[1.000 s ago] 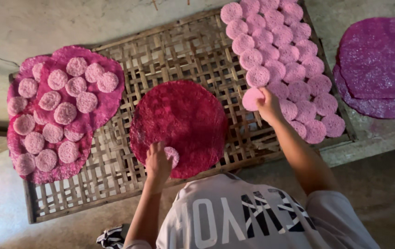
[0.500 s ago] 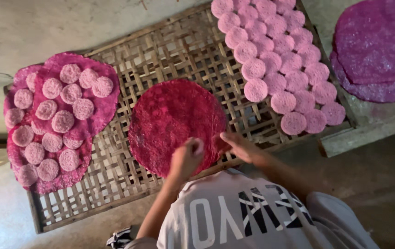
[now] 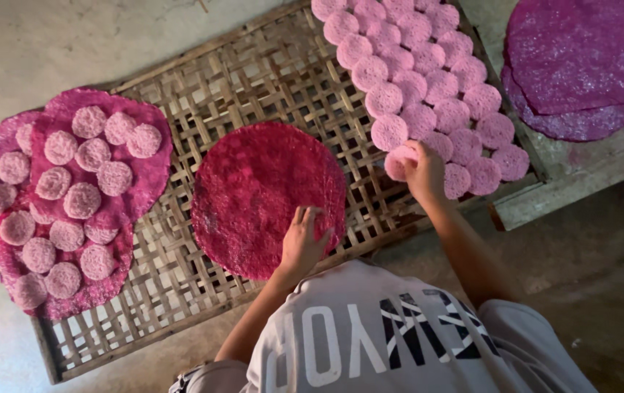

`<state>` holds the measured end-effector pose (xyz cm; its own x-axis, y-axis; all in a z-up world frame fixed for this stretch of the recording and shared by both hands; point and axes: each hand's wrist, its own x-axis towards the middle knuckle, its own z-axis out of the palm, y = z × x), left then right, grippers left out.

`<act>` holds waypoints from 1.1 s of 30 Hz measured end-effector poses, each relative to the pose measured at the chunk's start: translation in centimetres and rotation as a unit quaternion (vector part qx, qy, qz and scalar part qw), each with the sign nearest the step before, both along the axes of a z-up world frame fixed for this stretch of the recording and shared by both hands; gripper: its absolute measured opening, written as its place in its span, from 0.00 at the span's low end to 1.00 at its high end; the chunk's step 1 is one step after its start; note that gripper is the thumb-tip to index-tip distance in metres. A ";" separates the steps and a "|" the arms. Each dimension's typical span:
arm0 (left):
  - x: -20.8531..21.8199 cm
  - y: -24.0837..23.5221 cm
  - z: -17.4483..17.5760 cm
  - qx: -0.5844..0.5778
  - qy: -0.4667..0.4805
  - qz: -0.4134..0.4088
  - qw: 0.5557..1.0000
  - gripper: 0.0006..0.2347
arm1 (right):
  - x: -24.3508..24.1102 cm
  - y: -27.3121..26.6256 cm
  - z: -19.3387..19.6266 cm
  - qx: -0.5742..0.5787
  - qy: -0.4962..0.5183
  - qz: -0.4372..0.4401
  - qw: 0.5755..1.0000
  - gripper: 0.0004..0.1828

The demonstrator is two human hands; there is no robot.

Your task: The person repeatedly picks up small pink circular items from a pink mat and places them in a neat row on a wooden lattice tray. The person continues this process throughout the clip, moving items from the mat to the tray.

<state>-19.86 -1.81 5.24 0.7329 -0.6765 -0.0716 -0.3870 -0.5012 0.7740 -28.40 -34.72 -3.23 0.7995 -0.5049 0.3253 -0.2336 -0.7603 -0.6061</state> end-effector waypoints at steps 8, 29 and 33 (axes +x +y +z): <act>0.0 5.1 -1.6 0.032 -0.025 0.084 0.996 0.16 | 2.8 5.1 4.2 -0.169 0.034 -0.003 0.985 0.29; -3.0 1.1 -2.6 -0.003 -0.098 0.231 0.968 0.12 | 1.0 -23.4 3.3 0.008 -0.267 -0.103 0.958 0.26; -4.6 -0.2 -3.3 0.033 -0.089 0.240 0.966 0.12 | -7.4 -37.9 4.3 -0.063 -0.299 -0.297 0.905 0.30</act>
<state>-24.45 -2.02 1.98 0.9659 -0.2534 0.0529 -0.2212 -0.7013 0.6777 -35.80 -72.61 1.05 0.0625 -0.7163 0.6950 -0.2824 -0.6805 -0.6761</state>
